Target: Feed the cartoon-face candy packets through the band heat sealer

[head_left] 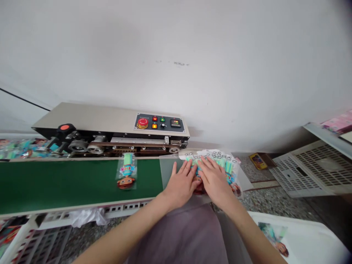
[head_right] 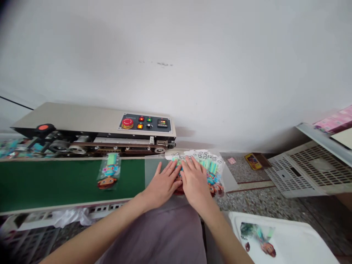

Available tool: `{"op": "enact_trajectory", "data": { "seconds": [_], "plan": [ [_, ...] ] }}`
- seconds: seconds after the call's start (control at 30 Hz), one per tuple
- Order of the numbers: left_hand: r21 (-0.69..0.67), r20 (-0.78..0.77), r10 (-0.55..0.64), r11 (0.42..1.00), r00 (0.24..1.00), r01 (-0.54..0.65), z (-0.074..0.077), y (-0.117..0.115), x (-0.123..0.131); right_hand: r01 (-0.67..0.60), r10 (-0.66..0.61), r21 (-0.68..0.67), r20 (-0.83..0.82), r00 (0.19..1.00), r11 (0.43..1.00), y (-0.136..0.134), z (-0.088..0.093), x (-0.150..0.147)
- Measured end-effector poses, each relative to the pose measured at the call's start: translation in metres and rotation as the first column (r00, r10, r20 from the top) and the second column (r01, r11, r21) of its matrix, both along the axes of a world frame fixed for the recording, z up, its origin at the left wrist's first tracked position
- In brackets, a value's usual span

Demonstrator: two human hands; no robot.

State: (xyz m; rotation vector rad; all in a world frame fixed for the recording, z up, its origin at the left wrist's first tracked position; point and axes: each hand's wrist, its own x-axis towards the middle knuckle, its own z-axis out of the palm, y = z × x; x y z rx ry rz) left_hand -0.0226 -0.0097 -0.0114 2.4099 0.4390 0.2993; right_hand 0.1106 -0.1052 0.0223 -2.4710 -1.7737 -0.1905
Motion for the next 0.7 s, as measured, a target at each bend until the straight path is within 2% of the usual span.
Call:
{"op": "enact_trajectory", "data": {
  "seconds": [0.1, 0.17, 0.23, 0.33, 0.43, 0.57, 0.7],
  "plan": [
    [0.102, -0.042, -0.016, 0.995, 0.999, 0.021, -0.005, 0.009, -0.005, 0.005, -0.003, -0.025, 0.107, 0.994, 1.0, -0.017, -0.001, 0.009],
    [0.146, -0.081, -0.038, 0.988, 0.996, 0.049, -0.003, 0.019, -0.014, 0.009, -0.002, -0.048, 0.153, 0.988, 0.999, -0.023, 0.0, 0.013],
    [0.176, -0.12, -0.041, 0.982, 0.992, 0.062, 0.001, 0.026, -0.019, 0.017, -0.006, -0.064, 0.175, 0.985, 0.998, -0.024, 0.002, 0.014],
    [0.238, -0.133, 0.015, 0.971, 0.991, 0.017, 0.003, 0.024, -0.017, 0.056, -0.044, -0.059, 0.182, 0.982, 0.997, -0.016, 0.007, 0.006],
    [0.314, -0.106, 0.09, 0.948, 0.99, -0.052, -0.007, 0.015, -0.008, 0.091, -0.079, -0.054, 0.196, 0.977, 0.994, -0.006, 0.009, -0.006],
    [0.396, -0.072, 0.107, 0.915, 0.992, -0.07, -0.025, 0.013, -0.008, 0.067, -0.048, -0.087, 0.209, 0.977, 0.994, -0.003, 0.007, -0.009],
    [0.436, -0.09, 0.109, 0.898, 0.99, -0.059, -0.027, 0.022, -0.021, 0.048, -0.022, -0.107, 0.227, 0.974, 0.993, -0.008, 0.01, 0.002]
  ]
}}
